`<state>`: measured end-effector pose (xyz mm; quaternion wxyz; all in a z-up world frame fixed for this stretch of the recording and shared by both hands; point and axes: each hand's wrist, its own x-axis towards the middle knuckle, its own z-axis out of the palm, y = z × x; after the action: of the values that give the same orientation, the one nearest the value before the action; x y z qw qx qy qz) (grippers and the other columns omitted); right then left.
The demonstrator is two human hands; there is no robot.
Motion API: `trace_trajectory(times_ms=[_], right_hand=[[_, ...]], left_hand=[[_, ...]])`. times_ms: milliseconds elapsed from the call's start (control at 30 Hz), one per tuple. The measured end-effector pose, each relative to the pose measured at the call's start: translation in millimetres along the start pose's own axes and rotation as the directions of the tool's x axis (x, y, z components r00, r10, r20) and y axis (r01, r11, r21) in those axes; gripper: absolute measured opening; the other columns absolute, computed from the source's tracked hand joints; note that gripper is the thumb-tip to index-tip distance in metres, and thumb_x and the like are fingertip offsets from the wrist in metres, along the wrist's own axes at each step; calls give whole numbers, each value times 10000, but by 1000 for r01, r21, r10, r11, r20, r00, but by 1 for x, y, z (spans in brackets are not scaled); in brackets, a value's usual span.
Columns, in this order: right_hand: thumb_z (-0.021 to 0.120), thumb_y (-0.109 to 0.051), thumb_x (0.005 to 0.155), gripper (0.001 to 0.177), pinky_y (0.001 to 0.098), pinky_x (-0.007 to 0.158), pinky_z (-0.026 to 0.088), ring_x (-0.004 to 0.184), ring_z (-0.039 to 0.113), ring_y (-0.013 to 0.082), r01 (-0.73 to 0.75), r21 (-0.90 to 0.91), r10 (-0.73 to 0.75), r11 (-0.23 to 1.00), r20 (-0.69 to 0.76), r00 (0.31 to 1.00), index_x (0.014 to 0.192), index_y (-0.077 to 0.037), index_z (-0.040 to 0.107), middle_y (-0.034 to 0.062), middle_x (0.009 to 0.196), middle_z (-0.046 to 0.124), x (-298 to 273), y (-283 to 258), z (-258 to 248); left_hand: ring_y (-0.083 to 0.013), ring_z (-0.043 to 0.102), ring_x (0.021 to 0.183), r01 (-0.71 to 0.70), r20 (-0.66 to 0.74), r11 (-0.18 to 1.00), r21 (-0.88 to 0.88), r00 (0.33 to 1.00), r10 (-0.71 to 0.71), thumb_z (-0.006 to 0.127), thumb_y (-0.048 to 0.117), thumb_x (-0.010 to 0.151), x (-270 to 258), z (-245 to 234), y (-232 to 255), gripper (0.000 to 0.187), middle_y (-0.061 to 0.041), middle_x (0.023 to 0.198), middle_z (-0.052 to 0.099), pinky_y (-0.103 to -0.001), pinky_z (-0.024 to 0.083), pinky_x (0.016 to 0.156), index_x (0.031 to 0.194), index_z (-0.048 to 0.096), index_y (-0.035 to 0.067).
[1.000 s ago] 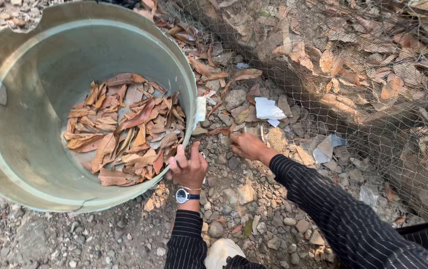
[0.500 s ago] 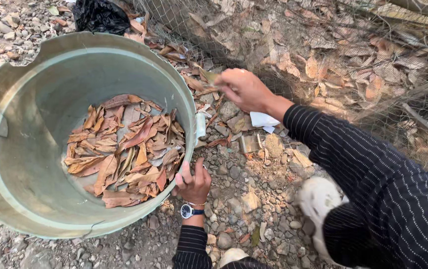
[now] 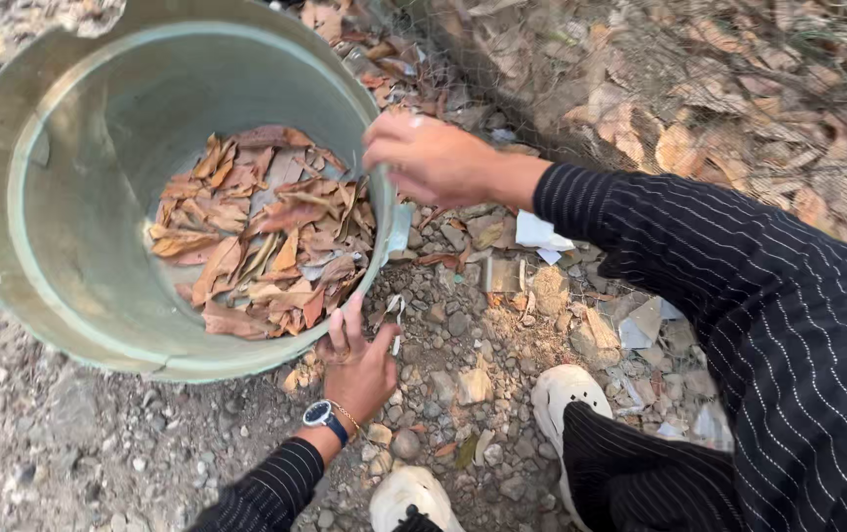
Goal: The person picks up dry leaves and paper scraps from the ground by hand and places them into a large plastic bucket.
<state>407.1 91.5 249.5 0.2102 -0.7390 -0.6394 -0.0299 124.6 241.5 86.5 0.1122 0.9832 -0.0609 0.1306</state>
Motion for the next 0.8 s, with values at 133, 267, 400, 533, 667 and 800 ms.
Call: trace_trajectory(times_ms=[133,267,400,533,667,800], right_hand=[[596,-67,994,66,407,904,540,958,616,282,-461,99,463,882,-4,886,1037,-28,563,153,999,595,-75,69,48],[610,24,789,337,441,923,552,1025,674,327,-621,71,572,780,320,755,1124,10,649,188,1132,680,-163,123,142],[630,-103,904,225,442,958,564,1047,686,327,-598,-6,533,801,464,708,1104,-6,665,191,1109,677,-219,139,202],[699,-199,867,337,491,902,542,996,667,381,-638,-92,589,765,499,635,1150,-25,643,225,1107,648,-226,139,221],[612,-166,943,186,497,891,553,977,690,371,-604,-118,584,788,457,672,1054,-29,672,201,1037,690,-230,141,229],[507,-265,1091,294,485,883,568,920,699,372,-642,-146,599,752,557,575,1042,7,607,221,983,670,-230,139,222]], left_hand=[[-450,189,1393,17,70,999,-30,997,-15,740,173,664,0,-14,4,514,-228,1585,158,-569,321,962,1164,653,255],[-494,180,1369,34,10,999,-28,999,-33,742,164,646,5,-8,9,523,-247,1573,146,-582,312,985,1151,654,267],[-472,202,1356,70,-30,997,15,997,-69,737,164,675,1,5,9,512,-216,1560,172,-574,316,1023,1171,668,269],[-453,205,1346,105,-117,990,96,989,-94,737,192,718,7,18,9,477,-175,1549,196,-559,315,1020,1180,678,297],[-439,197,1357,112,-121,988,102,988,-100,744,205,738,13,25,9,465,-171,1563,195,-545,312,1014,1188,681,308],[-440,194,1356,89,-130,992,91,988,-77,748,205,715,19,25,14,461,-185,1553,189,-539,290,971,1163,691,297]])
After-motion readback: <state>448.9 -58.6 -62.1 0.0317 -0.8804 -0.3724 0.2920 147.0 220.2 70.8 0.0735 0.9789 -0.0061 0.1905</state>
